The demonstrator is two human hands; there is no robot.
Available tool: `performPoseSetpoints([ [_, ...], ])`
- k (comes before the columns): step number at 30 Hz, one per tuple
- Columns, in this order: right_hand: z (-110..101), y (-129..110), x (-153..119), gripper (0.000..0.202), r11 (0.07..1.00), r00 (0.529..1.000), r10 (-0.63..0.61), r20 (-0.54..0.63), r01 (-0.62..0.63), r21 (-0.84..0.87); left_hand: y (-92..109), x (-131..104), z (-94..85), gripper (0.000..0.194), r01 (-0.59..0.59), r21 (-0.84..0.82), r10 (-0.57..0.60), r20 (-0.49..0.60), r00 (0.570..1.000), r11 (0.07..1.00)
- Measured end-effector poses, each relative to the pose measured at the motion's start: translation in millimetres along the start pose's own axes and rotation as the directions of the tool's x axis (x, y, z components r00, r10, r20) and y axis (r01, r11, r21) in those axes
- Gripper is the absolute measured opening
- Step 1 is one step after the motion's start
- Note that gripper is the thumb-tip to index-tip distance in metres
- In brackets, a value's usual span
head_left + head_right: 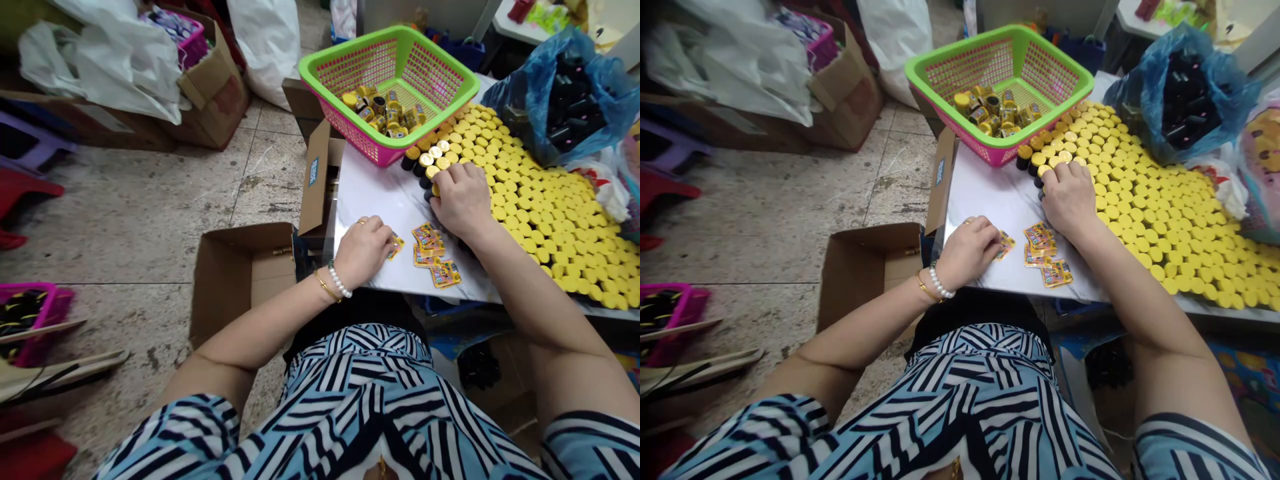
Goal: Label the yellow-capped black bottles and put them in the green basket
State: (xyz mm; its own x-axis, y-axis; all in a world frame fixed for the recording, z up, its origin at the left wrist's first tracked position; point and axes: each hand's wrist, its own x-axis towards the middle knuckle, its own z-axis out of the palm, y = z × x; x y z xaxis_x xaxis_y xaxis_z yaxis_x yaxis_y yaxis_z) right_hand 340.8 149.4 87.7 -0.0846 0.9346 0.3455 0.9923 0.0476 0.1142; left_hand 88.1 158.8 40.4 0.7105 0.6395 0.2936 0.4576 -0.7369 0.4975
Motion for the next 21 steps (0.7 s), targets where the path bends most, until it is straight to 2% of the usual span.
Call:
performPoseSetpoints([
  [3,-6.0,-4.7,-2.3,0.02,0.999,0.999,-0.038,0.025,0.038,0.028,1.8,-3.5,0.7,0.008,0.033,-0.044,-0.036,-0.064,0.997,0.998],
  [5,-11.8,-13.5,-3.6,0.024,0.995,0.998,-0.061,0.019,0.059,0.084,2.5,-3.8,-0.9,0.018,0.058,-0.021,-0.06,-0.084,0.995,0.998],
  [7,-15.4,-25.5,-3.6,0.028,0.985,0.997,-0.074,-0.008,0.074,0.155,3.8,-1.7,-1.0,0.029,0.046,0.02,-0.045,-0.044,0.998,0.999],
  [10,-13.2,-40.7,-1.8,0.029,0.961,0.993,-0.114,0.015,0.107,0.257,6.7,0.3,1.9,0.014,0.02,0.011,-0.02,0.059,0.998,1.0],
  [13,-8.2,-45.3,-3.8,0.028,0.942,0.99,-0.127,0.064,0.1,0.321,8.8,-6.0,3.2,0.009,0.023,-0.07,-0.021,0.034,0.999,0.997],
  [16,-10.5,-44.0,-16.7,0.029,0.935,0.994,-0.103,-0.03,0.107,0.337,7.9,-15.3,-0.8,0.013,0.007,-0.19,-0.03,-0.12,0.992,0.982],
  [18,-16.8,-44.8,-31.3,0.029,0.938,0.988,-0.053,-0.142,0.098,0.333,5.0,-17.4,-4.2,0.014,0.024,-0.181,-0.064,-0.221,0.973,0.983],
  [19,-20.7,-46.5,-39.8,0.028,0.94,0.982,-0.022,-0.189,0.085,0.331,3.1,-16.6,-5.3,0.017,0.039,-0.143,-0.073,-0.239,0.968,0.989],
  [21,-28.3,-53.0,-58.1,0.021,0.937,0.97,0.035,-0.242,0.052,0.345,-1.0,-11.7,-5.8,0.03,0.041,-0.05,-0.05,-0.187,0.981,0.998],
])
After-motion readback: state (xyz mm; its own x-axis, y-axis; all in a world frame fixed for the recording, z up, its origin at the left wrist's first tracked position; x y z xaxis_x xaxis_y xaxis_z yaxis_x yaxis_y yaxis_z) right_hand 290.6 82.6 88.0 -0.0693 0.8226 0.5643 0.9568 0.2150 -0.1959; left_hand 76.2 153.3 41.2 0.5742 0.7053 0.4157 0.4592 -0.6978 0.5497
